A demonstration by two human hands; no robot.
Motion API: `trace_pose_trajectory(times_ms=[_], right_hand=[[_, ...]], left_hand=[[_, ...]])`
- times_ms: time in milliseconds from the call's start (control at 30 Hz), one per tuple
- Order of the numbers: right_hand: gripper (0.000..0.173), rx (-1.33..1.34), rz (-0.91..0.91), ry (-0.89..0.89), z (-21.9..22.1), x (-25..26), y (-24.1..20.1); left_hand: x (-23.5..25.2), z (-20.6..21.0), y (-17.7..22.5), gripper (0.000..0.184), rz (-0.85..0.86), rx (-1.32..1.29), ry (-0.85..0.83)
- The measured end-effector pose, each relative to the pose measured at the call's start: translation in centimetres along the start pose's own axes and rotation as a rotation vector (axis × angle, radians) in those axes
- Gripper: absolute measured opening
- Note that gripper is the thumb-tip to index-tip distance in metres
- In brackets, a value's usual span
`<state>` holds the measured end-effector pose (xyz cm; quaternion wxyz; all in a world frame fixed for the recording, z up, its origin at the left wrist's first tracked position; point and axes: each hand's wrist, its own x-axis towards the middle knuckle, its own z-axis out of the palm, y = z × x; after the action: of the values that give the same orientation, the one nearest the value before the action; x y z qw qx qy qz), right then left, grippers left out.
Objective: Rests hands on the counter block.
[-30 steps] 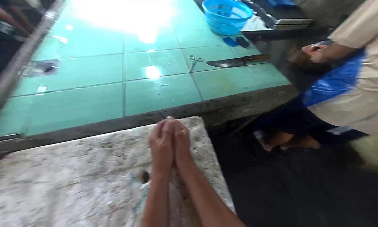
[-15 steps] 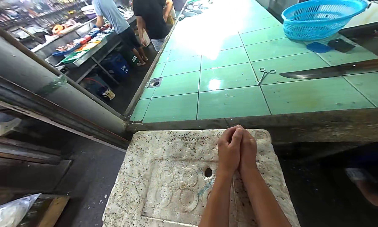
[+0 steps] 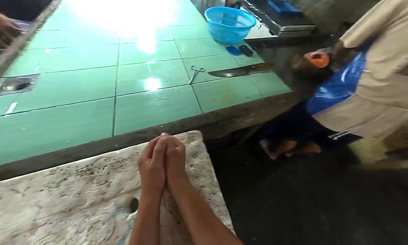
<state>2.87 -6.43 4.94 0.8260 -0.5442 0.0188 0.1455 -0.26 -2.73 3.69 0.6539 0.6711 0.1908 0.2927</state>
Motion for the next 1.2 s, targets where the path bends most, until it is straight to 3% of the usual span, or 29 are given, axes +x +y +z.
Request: trace_pose_trajectory(times_ms=[1200], right_hand=[[0.043,-0.157,0.009,-0.02,0.1,-0.1,0.9]], left_hand=[[0.2,-0.7,-0.1,0.03,0.006,0.015,0.006]])
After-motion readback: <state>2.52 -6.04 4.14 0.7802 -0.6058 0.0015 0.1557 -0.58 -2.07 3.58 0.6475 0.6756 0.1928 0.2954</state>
